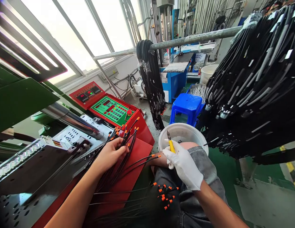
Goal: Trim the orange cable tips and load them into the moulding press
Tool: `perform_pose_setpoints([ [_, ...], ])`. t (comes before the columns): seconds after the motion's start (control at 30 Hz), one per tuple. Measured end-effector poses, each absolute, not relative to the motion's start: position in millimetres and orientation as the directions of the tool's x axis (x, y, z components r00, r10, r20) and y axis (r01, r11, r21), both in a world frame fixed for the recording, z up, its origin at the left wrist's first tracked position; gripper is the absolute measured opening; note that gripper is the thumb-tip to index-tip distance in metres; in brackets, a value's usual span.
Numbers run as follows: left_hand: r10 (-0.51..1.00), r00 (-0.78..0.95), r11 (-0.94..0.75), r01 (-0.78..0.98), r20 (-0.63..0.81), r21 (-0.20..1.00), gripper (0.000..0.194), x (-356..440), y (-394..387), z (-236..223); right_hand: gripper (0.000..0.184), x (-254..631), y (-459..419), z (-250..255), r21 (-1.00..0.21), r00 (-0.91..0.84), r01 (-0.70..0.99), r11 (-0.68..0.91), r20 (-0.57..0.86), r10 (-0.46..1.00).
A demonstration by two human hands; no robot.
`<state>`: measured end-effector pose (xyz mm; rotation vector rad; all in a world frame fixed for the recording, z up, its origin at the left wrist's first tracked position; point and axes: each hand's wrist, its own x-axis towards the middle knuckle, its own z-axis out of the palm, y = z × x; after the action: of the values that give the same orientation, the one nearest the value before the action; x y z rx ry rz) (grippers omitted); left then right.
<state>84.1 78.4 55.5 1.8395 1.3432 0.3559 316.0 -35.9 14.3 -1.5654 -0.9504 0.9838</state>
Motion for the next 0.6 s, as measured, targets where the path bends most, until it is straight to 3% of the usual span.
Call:
perform_pose_setpoints([
  [0.07, 0.823, 0.486, 0.008, 0.506, -0.293, 0.863, 0.023, 89, 74, 63, 0.029, 314, -35, 14, -0.979, 0.326, 0.024, -0.201, -0.182, 0.928],
  [0.2, 0.785, 0.548, 0.096, 0.353, -0.289, 0.931, 0.032, 93, 69, 68, 0.038, 309, -35, 17, -0.958, 0.224, -0.152, -0.243, -0.273, 0.936],
  [0.6, 0.793, 0.543, 0.108, 0.324, -0.278, 0.940, 0.029, 95, 67, 67, 0.034, 301, -40, 19, -0.952, 0.100, -0.173, -0.254, -0.273, 0.957],
])
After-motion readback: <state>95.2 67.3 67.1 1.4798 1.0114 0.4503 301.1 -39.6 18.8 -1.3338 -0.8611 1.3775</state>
